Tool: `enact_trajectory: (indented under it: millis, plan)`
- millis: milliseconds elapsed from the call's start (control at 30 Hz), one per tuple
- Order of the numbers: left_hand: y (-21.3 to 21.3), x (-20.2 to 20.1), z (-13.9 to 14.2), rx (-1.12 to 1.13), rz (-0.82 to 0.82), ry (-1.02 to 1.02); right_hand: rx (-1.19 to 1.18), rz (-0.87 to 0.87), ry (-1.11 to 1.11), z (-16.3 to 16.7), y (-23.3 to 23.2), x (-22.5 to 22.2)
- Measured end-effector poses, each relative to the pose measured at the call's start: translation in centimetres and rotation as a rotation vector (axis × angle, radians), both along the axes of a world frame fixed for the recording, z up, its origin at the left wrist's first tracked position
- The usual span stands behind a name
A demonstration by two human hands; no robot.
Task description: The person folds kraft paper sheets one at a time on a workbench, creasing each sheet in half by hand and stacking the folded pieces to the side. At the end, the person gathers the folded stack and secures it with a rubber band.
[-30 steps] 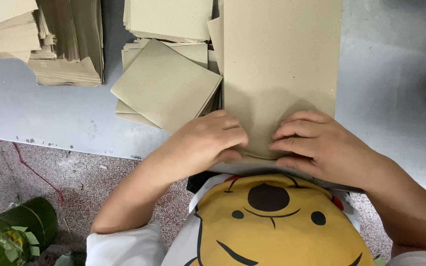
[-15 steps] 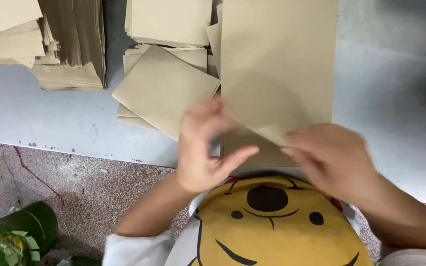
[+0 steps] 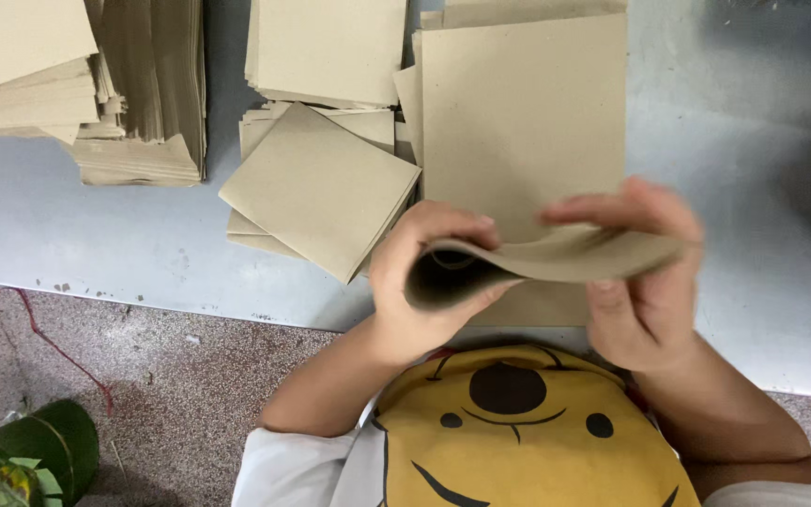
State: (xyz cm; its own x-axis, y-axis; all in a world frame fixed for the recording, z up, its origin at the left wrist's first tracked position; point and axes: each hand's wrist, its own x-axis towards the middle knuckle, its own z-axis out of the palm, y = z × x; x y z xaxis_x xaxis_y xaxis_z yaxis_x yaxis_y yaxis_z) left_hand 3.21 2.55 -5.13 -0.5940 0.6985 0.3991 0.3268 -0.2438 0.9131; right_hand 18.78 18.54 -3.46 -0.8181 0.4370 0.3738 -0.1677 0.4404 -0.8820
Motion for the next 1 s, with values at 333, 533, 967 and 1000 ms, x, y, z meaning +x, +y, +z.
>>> enact_trajectory:
  millis: [333, 533, 967, 1000]
  plan:
    - [1.3, 2.0, -1.6, 0.036, 0.157, -0.055, -0.182, -0.04, 0.052, -0.9, -1.2, -0.3]
    - [1.6, 0.9, 0.9, 0.168, -0.014, -0.271, -0.226, -0.082, 0.02, -1.6, -1.2, 0.5]
    - [0.0, 0.3, 3.2, -0.498, -0.309, 0.092, 0.253, 0.109, -0.466, 4.3, 1.8, -0.4]
    - [-0.2, 0.5, 3.3, -0.387, -0.351, 0.134, 0.359, 0.167, -0.468, 4.2, 1.9, -0.3]
